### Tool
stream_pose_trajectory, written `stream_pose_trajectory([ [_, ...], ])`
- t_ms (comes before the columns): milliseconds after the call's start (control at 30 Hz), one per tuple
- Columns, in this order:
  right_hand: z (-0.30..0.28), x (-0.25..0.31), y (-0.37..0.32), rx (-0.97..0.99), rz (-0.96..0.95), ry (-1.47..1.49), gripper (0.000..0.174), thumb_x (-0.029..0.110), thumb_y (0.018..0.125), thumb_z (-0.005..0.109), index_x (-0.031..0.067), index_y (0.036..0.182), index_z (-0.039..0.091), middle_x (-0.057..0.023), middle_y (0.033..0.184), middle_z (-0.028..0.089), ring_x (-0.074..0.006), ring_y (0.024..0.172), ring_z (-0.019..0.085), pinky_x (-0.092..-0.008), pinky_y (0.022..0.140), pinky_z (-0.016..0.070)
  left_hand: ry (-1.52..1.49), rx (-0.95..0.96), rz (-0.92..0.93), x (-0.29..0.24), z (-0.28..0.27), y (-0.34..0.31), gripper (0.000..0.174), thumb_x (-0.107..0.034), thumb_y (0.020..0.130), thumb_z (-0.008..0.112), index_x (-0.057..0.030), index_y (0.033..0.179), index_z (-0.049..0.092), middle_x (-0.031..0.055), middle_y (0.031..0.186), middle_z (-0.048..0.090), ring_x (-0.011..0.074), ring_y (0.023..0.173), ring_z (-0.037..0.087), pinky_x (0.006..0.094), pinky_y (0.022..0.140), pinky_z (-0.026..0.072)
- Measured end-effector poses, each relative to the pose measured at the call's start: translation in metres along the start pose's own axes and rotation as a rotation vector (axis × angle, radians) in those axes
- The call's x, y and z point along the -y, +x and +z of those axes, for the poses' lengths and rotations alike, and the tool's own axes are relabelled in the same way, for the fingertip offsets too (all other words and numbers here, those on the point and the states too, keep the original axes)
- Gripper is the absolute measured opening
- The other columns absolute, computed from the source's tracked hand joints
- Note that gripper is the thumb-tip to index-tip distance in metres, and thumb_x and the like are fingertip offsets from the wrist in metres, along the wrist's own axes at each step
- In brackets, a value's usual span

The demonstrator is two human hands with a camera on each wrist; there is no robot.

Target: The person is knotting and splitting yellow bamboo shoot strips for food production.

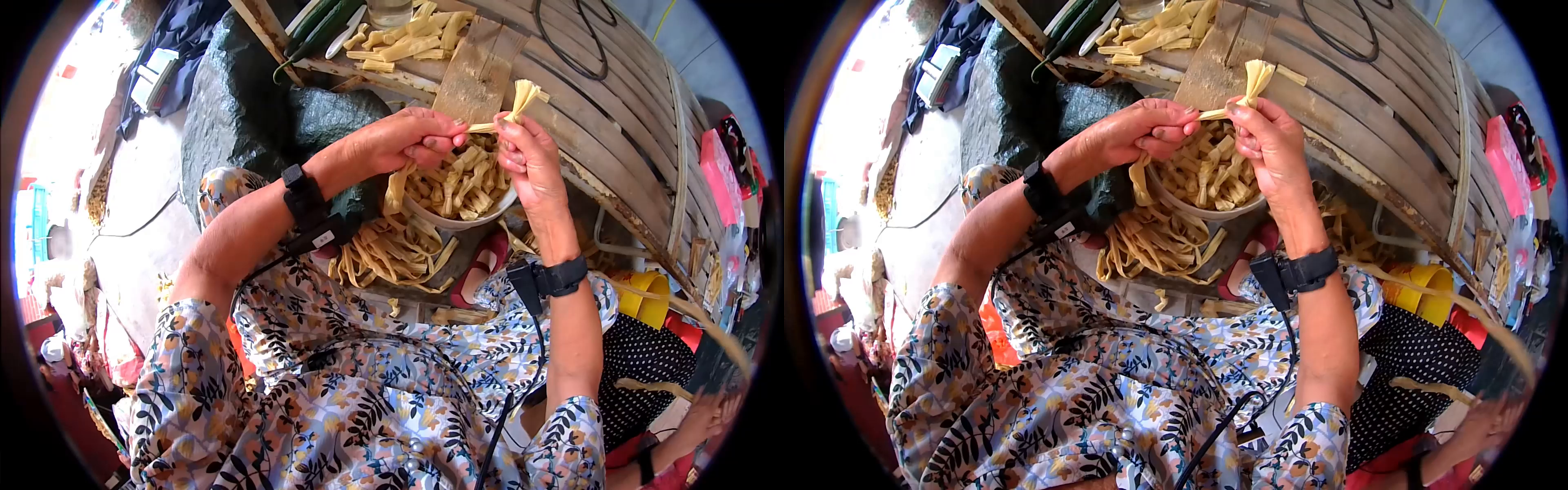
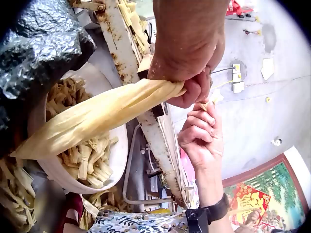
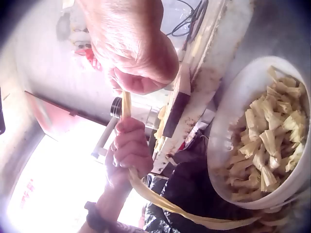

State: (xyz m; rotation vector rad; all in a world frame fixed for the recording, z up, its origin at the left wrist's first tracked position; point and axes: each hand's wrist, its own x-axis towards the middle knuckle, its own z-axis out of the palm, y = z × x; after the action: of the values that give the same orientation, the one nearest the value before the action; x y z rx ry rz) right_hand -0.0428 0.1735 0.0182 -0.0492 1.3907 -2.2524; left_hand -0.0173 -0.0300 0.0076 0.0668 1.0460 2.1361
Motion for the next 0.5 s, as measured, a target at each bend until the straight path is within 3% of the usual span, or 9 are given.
stream_pose_trajectory([
  [67,0.002,0.005,0.001,-0.003,0.010,0.012,0.011,0.007,0.078,0.062,0.0002,0.086,0.059,0.0040,0.064,0.047,0.0005,0.048,0.035,-0.0137,0.041,0.0252,0.034,0.042,-0.005,-0.007,-0.004,0.001,0.021,-0.022,0.091,0.047,-0.0034,0.082,0.052,-0.0079,0.056,0.037,0.0009,0.043,0.026,0.0152,0.039,0.0201],
  [200,-0.002,0.018,0.015,-0.072,-0.061,0.033,0.009,0.009,0.079,0.062,0.0036,0.076,0.056,0.0027,0.063,0.047,-0.0004,0.048,0.036,-0.0143,0.041,0.0262,0.603,-0.202,0.166,-0.029,0.004,0.001,0.025,-0.023,0.090,0.049,-0.0001,0.084,0.057,-0.0034,0.059,0.045,0.0052,0.052,0.041,0.0180,0.049,0.0335],
  [300,-0.002,0.025,0.035,-0.128,-0.163,-0.044,0.009,0.010,0.079,0.062,0.0034,0.076,0.057,0.0021,0.063,0.049,-0.0011,0.048,0.037,-0.0151,0.041,0.0269,0.946,-0.269,0.351,-0.048,-0.006,0.013,0.025,-0.021,0.089,0.048,0.0010,0.084,0.059,-0.0026,0.060,0.046,0.0050,0.054,0.043,0.0180,0.050,0.0349],
  [500,0.001,0.025,0.083,-0.261,-0.301,0.025,0.010,0.010,0.078,0.065,0.0016,0.076,0.060,-0.0028,0.067,0.057,-0.0041,0.051,0.046,-0.0159,0.045,0.0397,0.995,-0.605,0.549,-0.064,-0.023,0.055,0.019,-0.017,0.085,0.053,-0.0001,0.083,0.063,-0.0034,0.061,0.049,0.0038,0.054,0.041,0.0184,0.048,0.0341],
])
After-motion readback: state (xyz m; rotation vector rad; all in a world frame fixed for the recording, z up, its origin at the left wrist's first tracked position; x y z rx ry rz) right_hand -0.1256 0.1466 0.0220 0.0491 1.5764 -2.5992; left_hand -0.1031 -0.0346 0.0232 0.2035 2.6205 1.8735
